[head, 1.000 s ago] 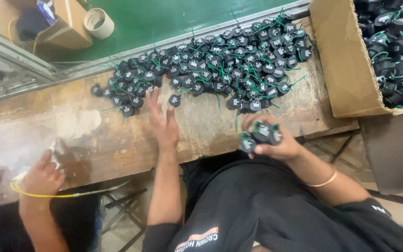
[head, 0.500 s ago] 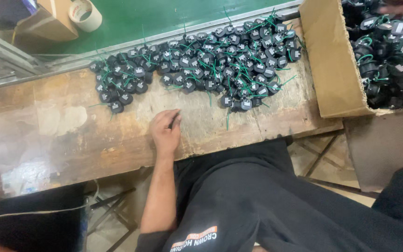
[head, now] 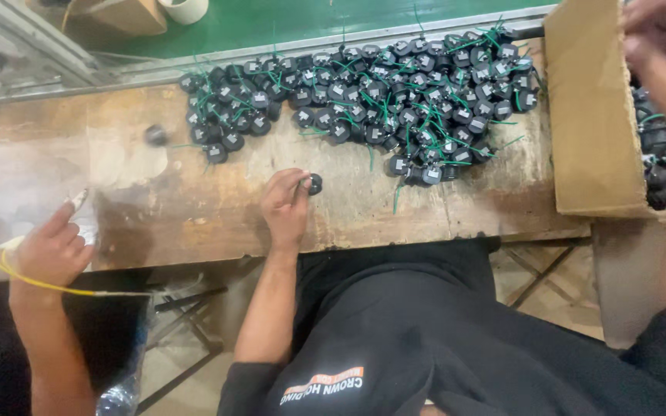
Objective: The person picks up black plug units with green cords from the workbench, coils and secures each cord around its plug by hand, and places the finished units aside while reaching into a cardboard box for more. A coworker at the same bench performs similar cord coiling.
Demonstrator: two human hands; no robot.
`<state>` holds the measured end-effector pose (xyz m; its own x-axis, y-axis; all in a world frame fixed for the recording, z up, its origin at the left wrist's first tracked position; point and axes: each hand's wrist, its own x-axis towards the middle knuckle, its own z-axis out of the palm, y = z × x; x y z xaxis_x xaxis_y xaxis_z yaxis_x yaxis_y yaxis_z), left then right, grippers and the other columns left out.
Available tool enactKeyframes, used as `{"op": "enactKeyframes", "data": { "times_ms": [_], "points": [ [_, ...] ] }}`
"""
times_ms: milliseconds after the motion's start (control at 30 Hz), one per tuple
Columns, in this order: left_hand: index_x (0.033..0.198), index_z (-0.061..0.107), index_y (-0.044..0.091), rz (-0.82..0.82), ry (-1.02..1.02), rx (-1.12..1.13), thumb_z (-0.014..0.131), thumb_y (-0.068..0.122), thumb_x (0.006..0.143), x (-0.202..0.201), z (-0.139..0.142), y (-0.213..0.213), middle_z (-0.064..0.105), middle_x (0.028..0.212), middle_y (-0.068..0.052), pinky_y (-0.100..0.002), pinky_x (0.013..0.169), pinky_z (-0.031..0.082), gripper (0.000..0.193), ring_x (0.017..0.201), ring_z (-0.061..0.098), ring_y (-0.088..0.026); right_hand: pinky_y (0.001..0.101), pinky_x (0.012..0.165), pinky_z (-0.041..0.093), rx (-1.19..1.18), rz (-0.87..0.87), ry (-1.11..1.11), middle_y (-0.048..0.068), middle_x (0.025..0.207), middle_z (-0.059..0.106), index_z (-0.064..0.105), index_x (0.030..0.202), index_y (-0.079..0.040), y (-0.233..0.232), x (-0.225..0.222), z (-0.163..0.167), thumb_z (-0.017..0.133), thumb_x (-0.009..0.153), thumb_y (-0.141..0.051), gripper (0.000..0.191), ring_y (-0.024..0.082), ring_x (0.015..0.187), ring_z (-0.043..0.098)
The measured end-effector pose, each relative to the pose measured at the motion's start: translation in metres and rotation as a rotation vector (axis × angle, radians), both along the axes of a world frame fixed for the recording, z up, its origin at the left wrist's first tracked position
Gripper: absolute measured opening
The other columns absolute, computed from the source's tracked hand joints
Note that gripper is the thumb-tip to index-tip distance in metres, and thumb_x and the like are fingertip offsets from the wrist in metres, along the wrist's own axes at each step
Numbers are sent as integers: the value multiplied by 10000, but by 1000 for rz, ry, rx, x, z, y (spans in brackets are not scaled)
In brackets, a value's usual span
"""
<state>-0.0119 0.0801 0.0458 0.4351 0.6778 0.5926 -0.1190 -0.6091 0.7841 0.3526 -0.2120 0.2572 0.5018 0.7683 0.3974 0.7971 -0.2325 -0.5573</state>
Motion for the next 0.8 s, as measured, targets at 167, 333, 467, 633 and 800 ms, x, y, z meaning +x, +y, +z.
{"op": "enactKeyframes", "data": {
  "times_ms": [167,333,467,633,800],
  "points": [
    [975,748,61,-236,-20,-156,800,-45,837,0,23,-44,758,915,-71,-271,596,450,181,814,711,-203,363,826,594,-210,336,326,141,1287,685,408,1499,-23,16,-140,-60,747,797,-47,780,243,1096,717],
    [1003,708,59,-428,-41,231,728,-71,823,37,43,-69,729,984,-77,-380,812,564,223,902,691,-274,385,827,553,-138,515,320,196,1146,670,524,1308,-1,75,-207,-165,844,800,-80,606,300,985,683],
    [1021,714,48,-421,24,163,718,-55,828,20,46,-62,733,1042,-99,-383,840,573,219,939,706,-288,300,775,593,-26,483,965,109,945,732,633,1132,1,76,-214,-207,700,905,-57,243,144,874,713],
    [909,697,71,-515,71,60,837,112,784,12,31,-59,747,1053,-87,-394,884,564,192,988,718,-271,300,637,527,-165,204,601,93,784,680,687,982,-17,71,-216,-213,795,816,-83,209,165,695,622],
    [798,658,72,-390,115,-92,902,151,755,23,26,-73,743,903,-47,-339,812,570,260,887,725,-217,342,702,550,-53,276,409,128,920,713,677,1000,-13,70,-227,-191,837,701,-84,347,249,787,697]
  ]
}}
